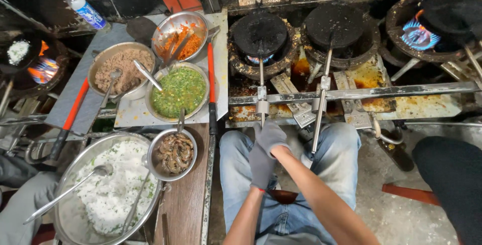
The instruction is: The person scoops batter and various toppings onto a heated press, closes the lid, and flips it over a flame to cook. They then open the press, remove the cooked pancake, and repeat the process using ingredients like minced meat, green onions, and shrimp.
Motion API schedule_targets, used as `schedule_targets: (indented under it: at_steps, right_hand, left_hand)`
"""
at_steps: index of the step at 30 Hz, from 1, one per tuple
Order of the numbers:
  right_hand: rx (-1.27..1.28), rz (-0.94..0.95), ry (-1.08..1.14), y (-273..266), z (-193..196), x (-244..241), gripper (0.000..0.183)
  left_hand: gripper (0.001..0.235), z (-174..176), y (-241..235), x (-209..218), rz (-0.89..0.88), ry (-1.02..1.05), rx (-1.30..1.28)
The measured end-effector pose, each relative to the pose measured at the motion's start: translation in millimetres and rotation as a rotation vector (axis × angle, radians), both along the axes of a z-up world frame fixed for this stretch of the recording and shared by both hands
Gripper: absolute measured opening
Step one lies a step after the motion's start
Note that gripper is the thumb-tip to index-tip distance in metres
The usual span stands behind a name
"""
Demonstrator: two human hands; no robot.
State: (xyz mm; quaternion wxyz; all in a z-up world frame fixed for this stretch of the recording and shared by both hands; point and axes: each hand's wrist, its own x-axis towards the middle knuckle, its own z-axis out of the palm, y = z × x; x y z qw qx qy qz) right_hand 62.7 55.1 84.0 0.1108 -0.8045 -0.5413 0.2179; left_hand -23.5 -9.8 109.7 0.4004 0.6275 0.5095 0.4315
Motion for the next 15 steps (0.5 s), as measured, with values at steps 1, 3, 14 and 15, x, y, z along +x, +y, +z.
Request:
schedule_targets:
  at_steps: [1,3,14,15]
  right_hand:
    - [-0.011,0.156,-0.049,-7,17,5,0.038]
    - [-0.118,0.354,-0.191,-32,59,11,0.040]
    - [0.909,0.361,1.123,-153,286,31,0.037]
    - [0.934,0.343,1.095,-148,279,31,0.037]
  left_hand:
    - [0.034,1,2,2,0.017,0.018,-0.027]
    - [0.025,-4,0,2,0.058,0.065,-0.089]
    - [0.032,-21,7,10,0.143,0.283,-0.130]
    - [0.031,-19,5,9,0.127,0.249,-0.128]
